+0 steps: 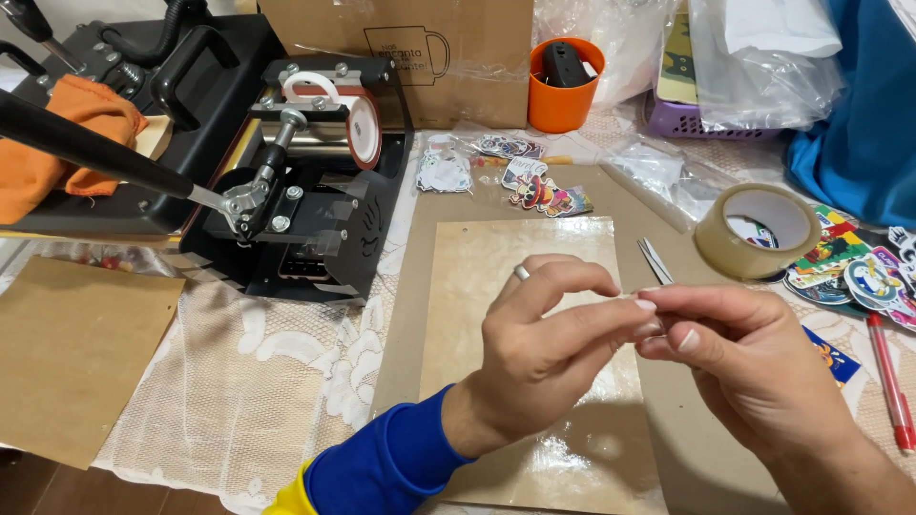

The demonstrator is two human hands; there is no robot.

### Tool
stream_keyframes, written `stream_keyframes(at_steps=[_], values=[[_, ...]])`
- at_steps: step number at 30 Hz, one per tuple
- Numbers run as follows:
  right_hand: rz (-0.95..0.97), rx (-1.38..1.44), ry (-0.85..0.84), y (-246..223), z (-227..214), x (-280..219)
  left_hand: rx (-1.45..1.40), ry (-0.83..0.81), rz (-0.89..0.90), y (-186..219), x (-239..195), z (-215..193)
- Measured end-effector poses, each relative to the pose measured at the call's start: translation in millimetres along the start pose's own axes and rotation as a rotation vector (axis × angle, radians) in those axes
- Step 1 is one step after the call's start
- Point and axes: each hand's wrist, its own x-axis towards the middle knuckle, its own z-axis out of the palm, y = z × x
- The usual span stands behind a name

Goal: Preparing stickers and heat-resistant materials for application, including cutting sheets with scissors and peeling stickers.

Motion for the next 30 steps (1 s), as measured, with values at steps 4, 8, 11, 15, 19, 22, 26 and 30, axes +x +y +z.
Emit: stream_keyframes(at_steps=[4,8,11,15,19,22,26,30], values=[[-0.106,-0.076,0.151,0.2,12.3,1.3,0.286,0.033,0.213,1.5,4.2,1.3],[-0.169,-0.063,0.189,-0.9,10.2,6.1,0.428,-0.037,0.29,5.6,7.3,3.5],[-0.217,-0.056,0.159,-3.2,3.5,10.5,0.344,-0.053,0.234,-1.9,1.6,8.4],[-0.002,0.05,-0.247,-6.7,-5.3,14.6,-0.347,-0.189,-0.235,-9.6,-3.0,1.9],[0.277,0.006,-0.525,-2.9,-18.8,21.2,-0.612,-0.343,-0.484,-3.0,-2.8,3.1],[0.341,0.025,-0.586,-1.8,-8.5,19.2,-0.576,-0.267,-0.302,-8.7,-19.4,9.8],[0.22,0.104,-0.312,8.3,-7.6,13.0,-0.363,-0.112,-0.168,-5.2,2.0,-8.7],[-0.221,-0.066,-0.196,-17.0,14.3,9.0,-0.24,-0.181,-0.13,17.4,36.3,-89.2]])
